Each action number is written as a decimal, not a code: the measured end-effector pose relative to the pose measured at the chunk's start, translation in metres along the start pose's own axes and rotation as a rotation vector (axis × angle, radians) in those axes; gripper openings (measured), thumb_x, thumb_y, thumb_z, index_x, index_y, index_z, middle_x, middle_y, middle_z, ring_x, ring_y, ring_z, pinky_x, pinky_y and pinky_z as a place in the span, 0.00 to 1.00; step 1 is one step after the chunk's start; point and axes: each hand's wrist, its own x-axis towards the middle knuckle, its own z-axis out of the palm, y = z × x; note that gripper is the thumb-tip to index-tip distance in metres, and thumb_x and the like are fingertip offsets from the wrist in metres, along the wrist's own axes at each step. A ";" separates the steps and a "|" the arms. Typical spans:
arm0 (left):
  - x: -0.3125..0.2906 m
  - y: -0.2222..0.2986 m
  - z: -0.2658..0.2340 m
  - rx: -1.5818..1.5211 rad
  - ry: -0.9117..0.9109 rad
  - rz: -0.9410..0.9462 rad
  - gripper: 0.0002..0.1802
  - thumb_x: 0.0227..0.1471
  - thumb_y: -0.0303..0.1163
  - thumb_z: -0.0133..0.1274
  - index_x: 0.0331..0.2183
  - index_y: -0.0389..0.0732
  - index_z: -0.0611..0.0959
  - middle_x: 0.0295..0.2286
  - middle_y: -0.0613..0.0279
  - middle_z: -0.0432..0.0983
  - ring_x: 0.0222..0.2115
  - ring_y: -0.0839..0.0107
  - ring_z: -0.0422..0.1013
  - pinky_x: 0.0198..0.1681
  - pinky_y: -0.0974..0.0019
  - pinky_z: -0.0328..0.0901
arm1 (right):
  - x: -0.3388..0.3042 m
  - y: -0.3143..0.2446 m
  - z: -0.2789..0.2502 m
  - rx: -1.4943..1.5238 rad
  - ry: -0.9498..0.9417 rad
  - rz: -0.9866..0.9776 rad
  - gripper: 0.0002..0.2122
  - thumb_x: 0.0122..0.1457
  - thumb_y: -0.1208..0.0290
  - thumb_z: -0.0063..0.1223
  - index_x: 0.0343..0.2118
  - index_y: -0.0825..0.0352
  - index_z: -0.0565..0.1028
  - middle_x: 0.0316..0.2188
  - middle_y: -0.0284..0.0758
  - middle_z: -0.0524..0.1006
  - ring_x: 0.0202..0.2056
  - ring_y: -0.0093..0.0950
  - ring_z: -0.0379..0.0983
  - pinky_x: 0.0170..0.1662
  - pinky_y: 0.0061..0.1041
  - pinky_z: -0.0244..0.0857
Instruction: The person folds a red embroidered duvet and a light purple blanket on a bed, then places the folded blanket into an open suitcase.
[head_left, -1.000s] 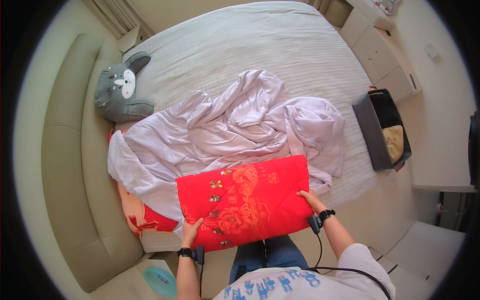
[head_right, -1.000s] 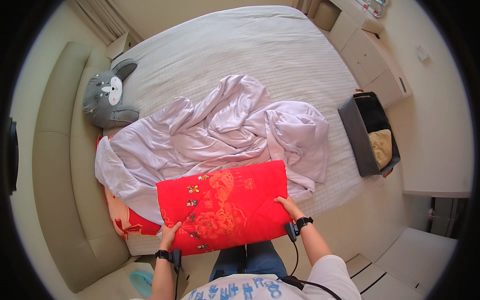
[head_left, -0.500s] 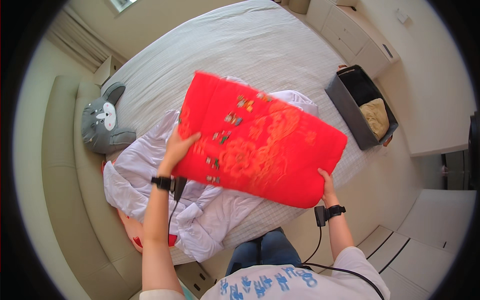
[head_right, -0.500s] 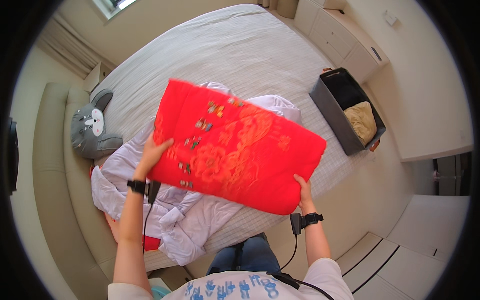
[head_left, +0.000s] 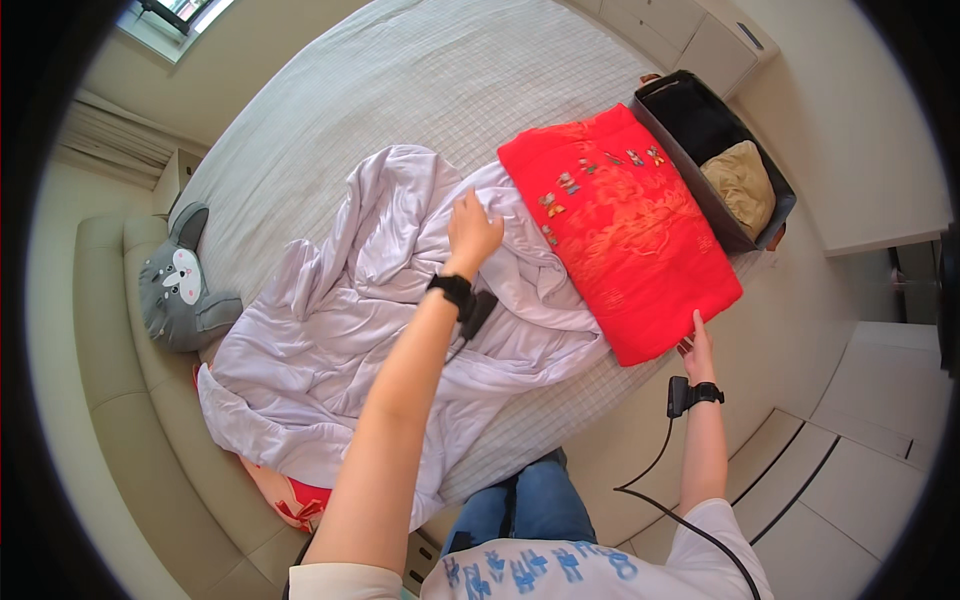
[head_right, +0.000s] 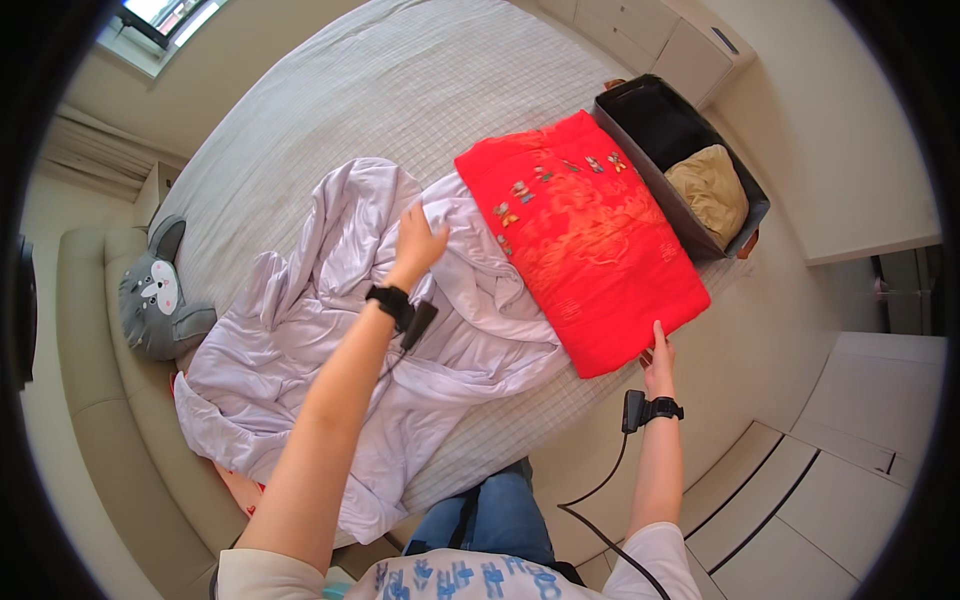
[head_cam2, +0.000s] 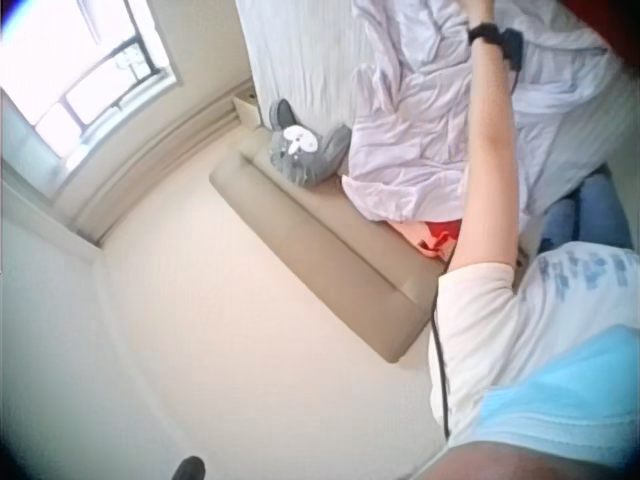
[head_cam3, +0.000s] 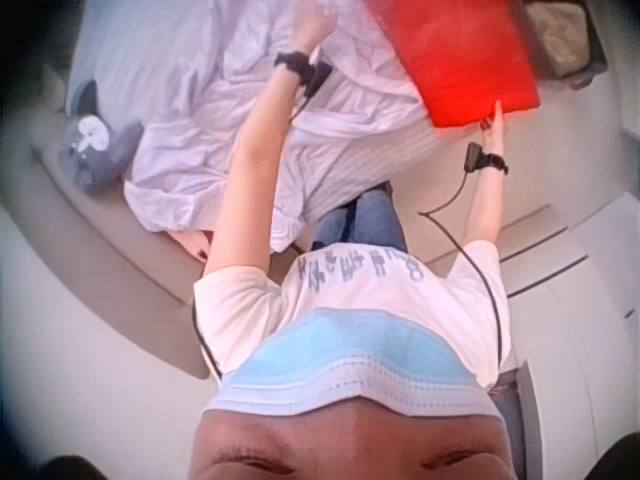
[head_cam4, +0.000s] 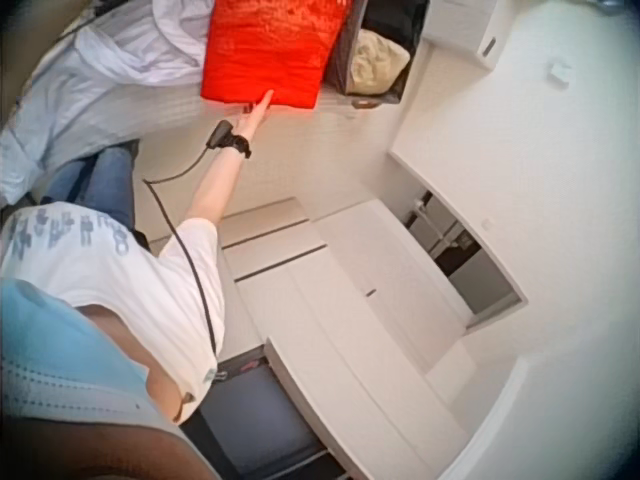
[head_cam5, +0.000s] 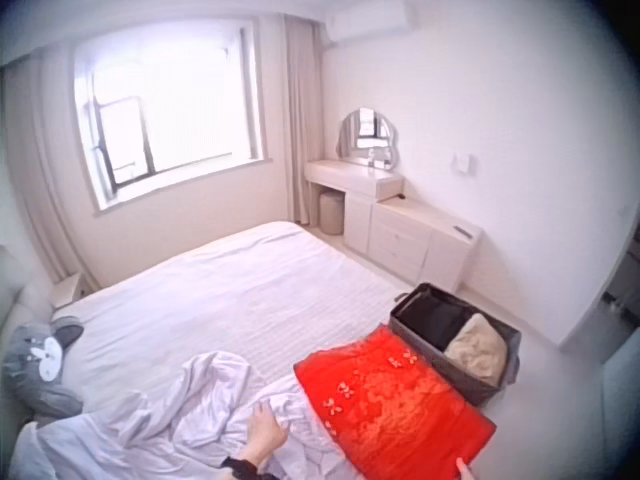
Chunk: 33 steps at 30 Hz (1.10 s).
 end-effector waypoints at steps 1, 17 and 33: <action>-0.024 -0.008 0.024 -0.011 -0.223 -0.179 0.36 0.37 0.34 0.54 0.47 0.30 0.60 0.39 0.37 0.63 0.41 0.43 0.62 0.44 0.52 0.58 | 0.012 0.010 -0.004 -0.021 0.060 -0.117 0.32 0.49 0.54 0.54 0.53 0.66 0.55 0.49 0.36 0.64 0.50 0.31 0.61 0.52 0.31 0.55; -0.133 -0.059 0.154 -1.355 -0.215 -0.997 0.19 0.50 0.29 0.47 0.45 0.34 0.67 0.41 0.56 0.68 0.41 0.65 0.66 0.46 0.63 0.59 | -0.002 0.083 0.034 -0.031 0.048 -0.204 0.46 0.47 0.65 0.58 0.57 0.40 0.30 0.59 0.32 0.40 0.58 0.38 0.40 0.47 0.55 0.50; -0.307 -0.089 -0.329 -1.178 0.387 -0.664 0.11 0.52 0.28 0.42 0.37 0.33 0.72 0.33 0.58 0.72 0.34 0.70 0.69 0.36 0.66 0.66 | -0.093 0.075 0.125 -1.000 0.315 -0.987 0.44 0.31 0.67 0.66 0.53 0.62 0.50 0.44 0.50 0.60 0.46 0.45 0.55 0.49 0.40 0.50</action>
